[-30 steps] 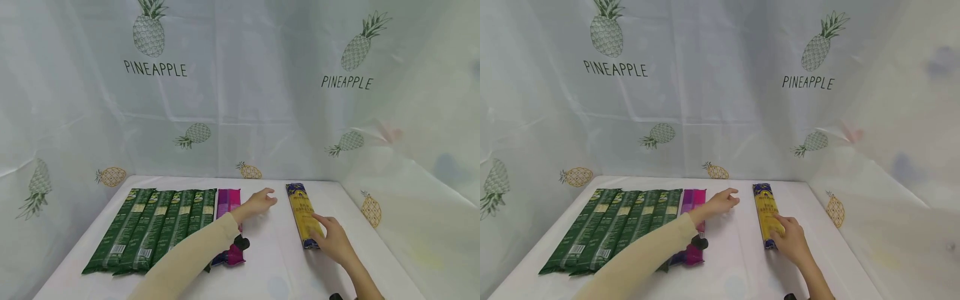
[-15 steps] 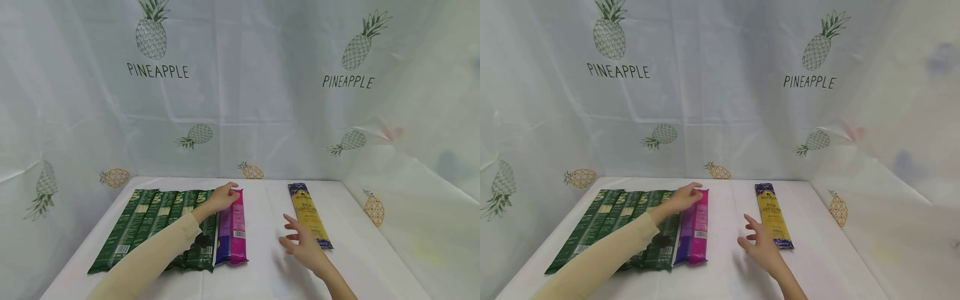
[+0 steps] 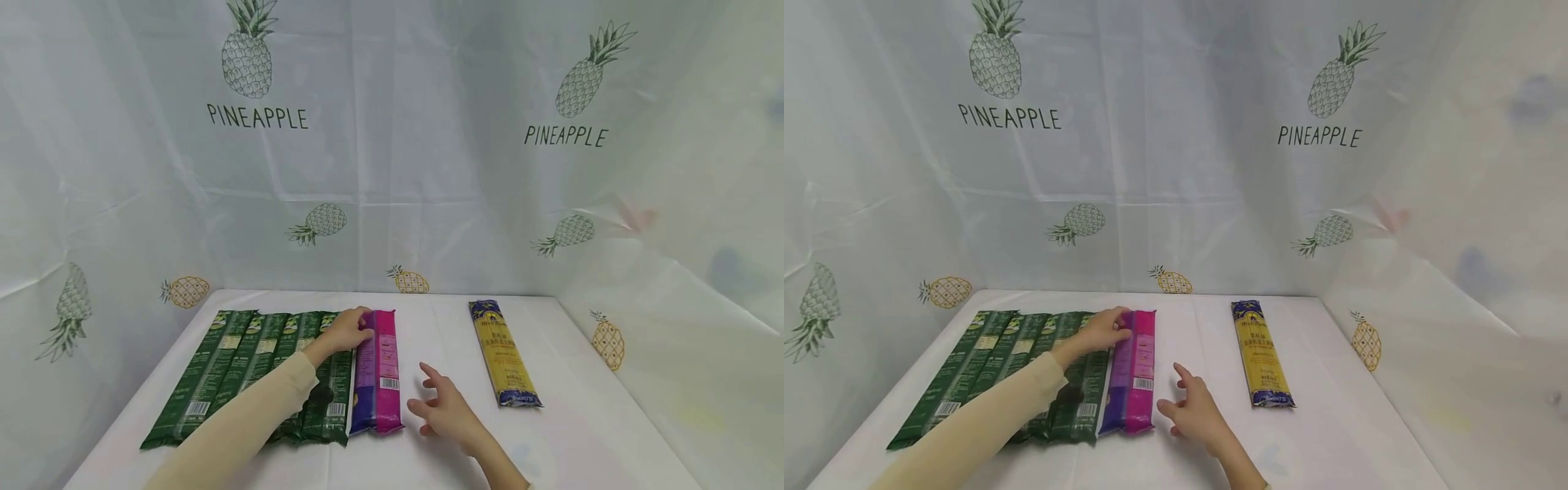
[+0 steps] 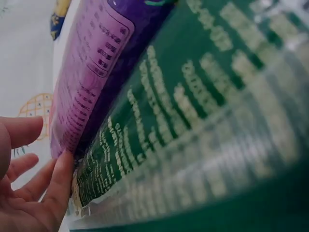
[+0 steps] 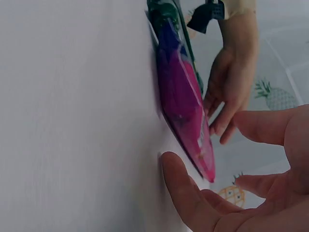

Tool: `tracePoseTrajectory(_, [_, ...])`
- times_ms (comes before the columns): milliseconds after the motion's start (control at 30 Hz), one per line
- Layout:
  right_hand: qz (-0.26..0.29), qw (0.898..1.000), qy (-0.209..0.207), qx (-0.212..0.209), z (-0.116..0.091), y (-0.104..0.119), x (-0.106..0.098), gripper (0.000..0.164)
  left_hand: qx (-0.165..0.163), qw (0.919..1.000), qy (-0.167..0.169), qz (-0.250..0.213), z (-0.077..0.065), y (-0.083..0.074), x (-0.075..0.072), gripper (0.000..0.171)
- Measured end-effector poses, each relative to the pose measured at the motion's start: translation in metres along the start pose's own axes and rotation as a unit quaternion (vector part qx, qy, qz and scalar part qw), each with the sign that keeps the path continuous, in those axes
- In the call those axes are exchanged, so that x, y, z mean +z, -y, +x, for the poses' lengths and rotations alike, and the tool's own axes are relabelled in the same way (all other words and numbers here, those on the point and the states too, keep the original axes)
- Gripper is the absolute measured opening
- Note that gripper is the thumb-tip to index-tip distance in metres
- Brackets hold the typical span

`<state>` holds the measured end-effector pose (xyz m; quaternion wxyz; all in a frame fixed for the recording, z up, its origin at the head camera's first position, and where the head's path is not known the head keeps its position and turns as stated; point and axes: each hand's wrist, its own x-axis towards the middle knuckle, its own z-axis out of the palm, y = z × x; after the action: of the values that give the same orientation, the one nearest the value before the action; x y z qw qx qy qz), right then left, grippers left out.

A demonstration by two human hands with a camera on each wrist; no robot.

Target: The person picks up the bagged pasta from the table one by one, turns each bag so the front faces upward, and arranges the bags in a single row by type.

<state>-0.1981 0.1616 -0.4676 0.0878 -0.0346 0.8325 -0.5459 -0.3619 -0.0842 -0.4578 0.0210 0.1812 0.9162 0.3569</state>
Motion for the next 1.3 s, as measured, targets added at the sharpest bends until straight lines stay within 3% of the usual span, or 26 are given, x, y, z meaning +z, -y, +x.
tracePoseTrajectory(333, [-0.004, 0.999, 0.032, -0.032, 0.015, 0.006, 0.029, 0.088, -0.036, 0.9987, 0.0, 0.037, -0.001, 0.004, 0.001, 0.068])
tracePoseTrajectory(600, [-0.153, 0.986, -0.006, -0.069, 0.025, 0.009, 0.043, 0.091, -0.046, 0.9951, 0.02, 0.085, 0.003, -0.001, 0.003, 0.069])
tracePoseTrajectory(800, [-0.125, 0.991, 0.007, -0.051, 0.028, 0.008, 0.034, 0.085, -0.054, 0.9924, 0.035, 0.105, 0.006, -0.001, 0.01, 0.069])
tracePoseTrajectory(1000, [-0.077, 0.996, 0.027, -0.041, 0.03, 0.002, 0.026, 0.084, -0.075, 0.9943, 0.041, 0.063, 0.007, -0.002, 0.015, 0.076])
tracePoseTrajectory(1133, [-0.071, 0.996, 0.025, -0.042, 0.03, 0.0, 0.025, 0.084, -0.094, 0.9952, 0.028, -0.004, 0.01, -0.001, 0.021, 0.078])
tracePoseTrajectory(1300, [-0.06, 0.997, 0.027, -0.043, 0.029, -0.001, 0.024, 0.083, -0.099, 0.9905, 0.003, -0.095, 0.009, -0.001, 0.025, 0.076])
